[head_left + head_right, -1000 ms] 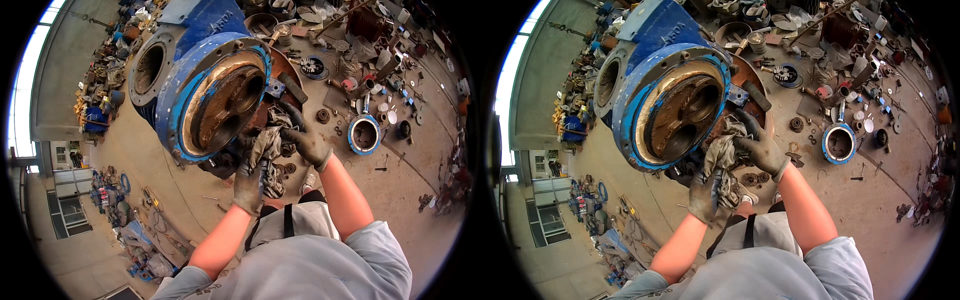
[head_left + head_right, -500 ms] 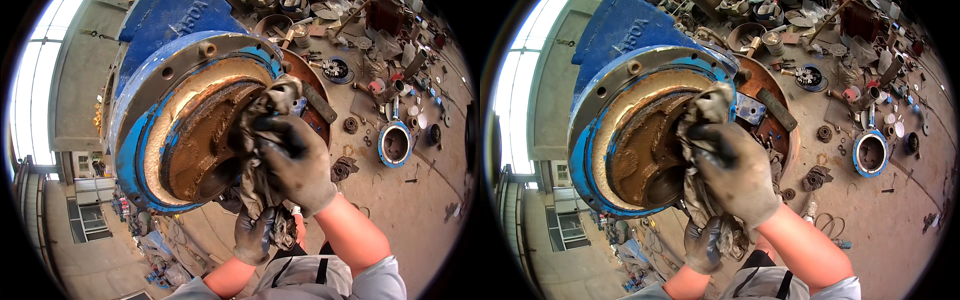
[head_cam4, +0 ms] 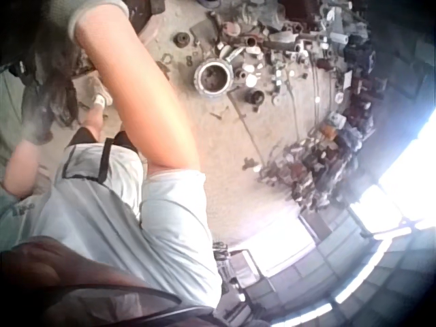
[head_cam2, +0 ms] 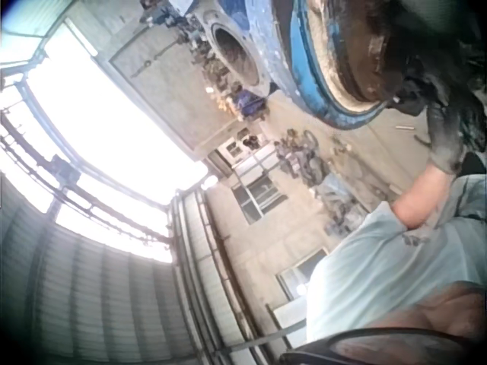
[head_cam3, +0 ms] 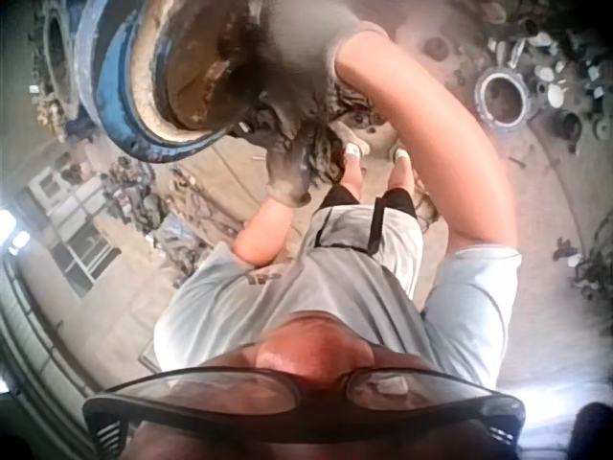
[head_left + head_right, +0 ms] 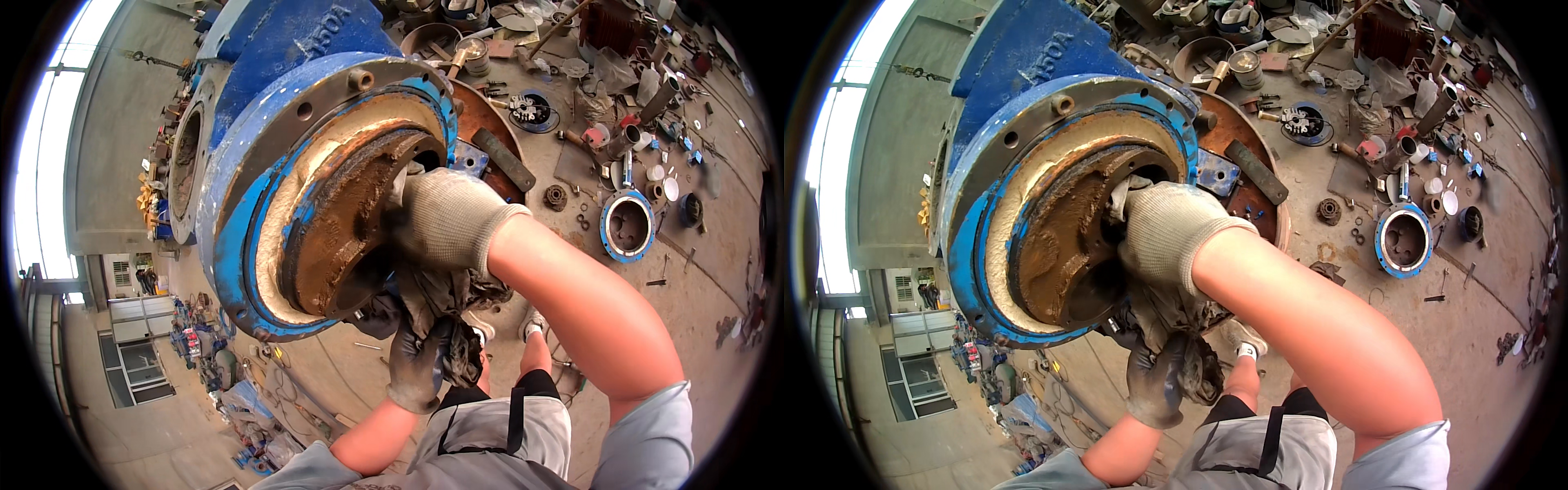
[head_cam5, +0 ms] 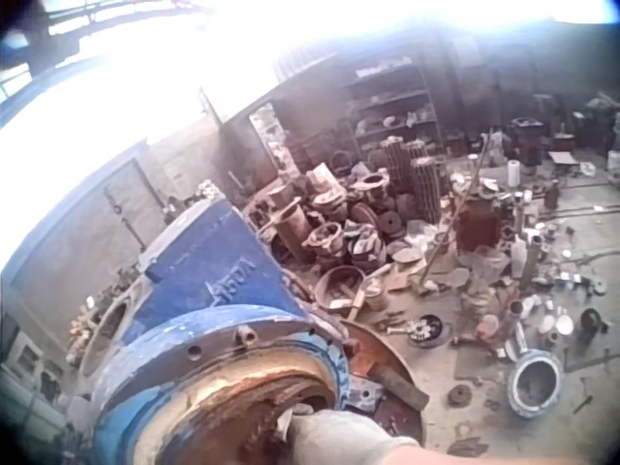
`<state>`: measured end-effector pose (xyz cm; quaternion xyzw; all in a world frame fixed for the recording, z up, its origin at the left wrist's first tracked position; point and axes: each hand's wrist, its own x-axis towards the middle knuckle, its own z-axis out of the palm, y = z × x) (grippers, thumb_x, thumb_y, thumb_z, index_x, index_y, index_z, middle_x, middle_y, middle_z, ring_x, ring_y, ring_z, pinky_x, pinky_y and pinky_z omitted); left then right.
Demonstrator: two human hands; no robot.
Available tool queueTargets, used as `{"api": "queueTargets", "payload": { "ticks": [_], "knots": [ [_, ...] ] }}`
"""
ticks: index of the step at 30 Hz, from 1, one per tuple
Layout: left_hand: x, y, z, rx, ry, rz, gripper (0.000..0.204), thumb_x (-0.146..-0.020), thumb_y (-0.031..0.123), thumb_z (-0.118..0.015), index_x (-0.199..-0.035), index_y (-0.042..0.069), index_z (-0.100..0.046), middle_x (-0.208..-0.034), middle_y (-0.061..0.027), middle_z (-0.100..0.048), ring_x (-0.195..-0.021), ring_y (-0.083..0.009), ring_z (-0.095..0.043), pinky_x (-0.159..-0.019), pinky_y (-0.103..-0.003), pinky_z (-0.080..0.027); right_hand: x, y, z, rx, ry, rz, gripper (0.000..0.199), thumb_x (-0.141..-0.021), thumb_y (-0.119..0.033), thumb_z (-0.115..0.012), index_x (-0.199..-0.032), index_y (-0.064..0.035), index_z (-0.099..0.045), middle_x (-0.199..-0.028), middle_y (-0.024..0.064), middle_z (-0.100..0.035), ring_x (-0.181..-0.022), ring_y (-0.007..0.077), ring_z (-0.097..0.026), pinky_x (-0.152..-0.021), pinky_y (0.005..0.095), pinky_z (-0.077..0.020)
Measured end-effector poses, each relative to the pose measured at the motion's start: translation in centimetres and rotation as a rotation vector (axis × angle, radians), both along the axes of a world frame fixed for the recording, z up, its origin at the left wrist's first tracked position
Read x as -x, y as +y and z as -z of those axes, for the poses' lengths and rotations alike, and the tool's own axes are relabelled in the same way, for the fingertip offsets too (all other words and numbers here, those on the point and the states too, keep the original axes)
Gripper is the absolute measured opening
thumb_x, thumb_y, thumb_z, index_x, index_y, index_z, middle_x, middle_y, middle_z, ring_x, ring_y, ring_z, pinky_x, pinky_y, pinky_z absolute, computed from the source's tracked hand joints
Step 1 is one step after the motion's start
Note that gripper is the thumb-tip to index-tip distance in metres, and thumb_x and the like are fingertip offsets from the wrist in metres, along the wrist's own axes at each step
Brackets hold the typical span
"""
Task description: The person scrapes thick grease from the interior of a large blue cylindrical machine housing using a metal scraper and wipes the surfaces with a rag. The person repeatedly rotates the housing to access different areas and continues scraping and wiping until the interior is visibly cleaner.
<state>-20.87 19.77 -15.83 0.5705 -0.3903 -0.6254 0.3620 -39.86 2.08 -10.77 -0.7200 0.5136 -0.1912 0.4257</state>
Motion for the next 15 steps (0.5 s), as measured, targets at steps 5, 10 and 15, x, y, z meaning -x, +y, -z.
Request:
{"api": "queueTargets", "payload": {
  "ticks": [5,10,15],
  "knots": [
    [-0.2,1.1,-1.4,-0.093,0.022,0.026,0.036,-0.112,0.017,-0.062,-0.143,-0.001,-0.062,-0.125,-0.0041,-0.073,-0.107,-0.0109,-0.067,-0.094,-0.031,-0.056,1.7,2.7,1.1,-0.003,-0.155,0.039,0.042,-0.095,-0.021,-0.066,-0.134,-0.0052,-0.072,-0.129,0.0289,-0.075,-0.122,0.0447,-0.072,-0.106,0.0517,-0.0573],
    [0.1,2.6,-2.0,-0.013,-0.013,0.068,0.04,-0.113,0.017,-0.064,-0.149,-0.002,-0.06,-0.13,-0.0055,-0.073,-0.114,-0.0118,-0.066,-0.101,-0.031,-0.053,5.1,8.6,3.5,0.015,-0.505,0.265,0.071,-0.096,-0.004,-0.064,-0.164,-0.0078,-0.048,-0.157,0.0262,-0.062,-0.145,0.038,-0.062,-0.123,0.0452,-0.0485],
    [0.6,2.2,-2.3,0.145,-0.059,0.081,0.041,-0.113,0.018,-0.065,-0.149,-0.002,-0.06,-0.133,-0.0091,-0.074,-0.118,-0.0161,-0.068,-0.104,-0.033,-0.053,3.9,12.4,4.9,-0.272,-0.814,0.628,0.073,-0.102,-0.013,-0.072,-0.167,-0.0007,-0.039,-0.148,0.0191,-0.067,-0.133,0.0288,-0.067,-0.113,0.039,-0.0528]
  ]
}}
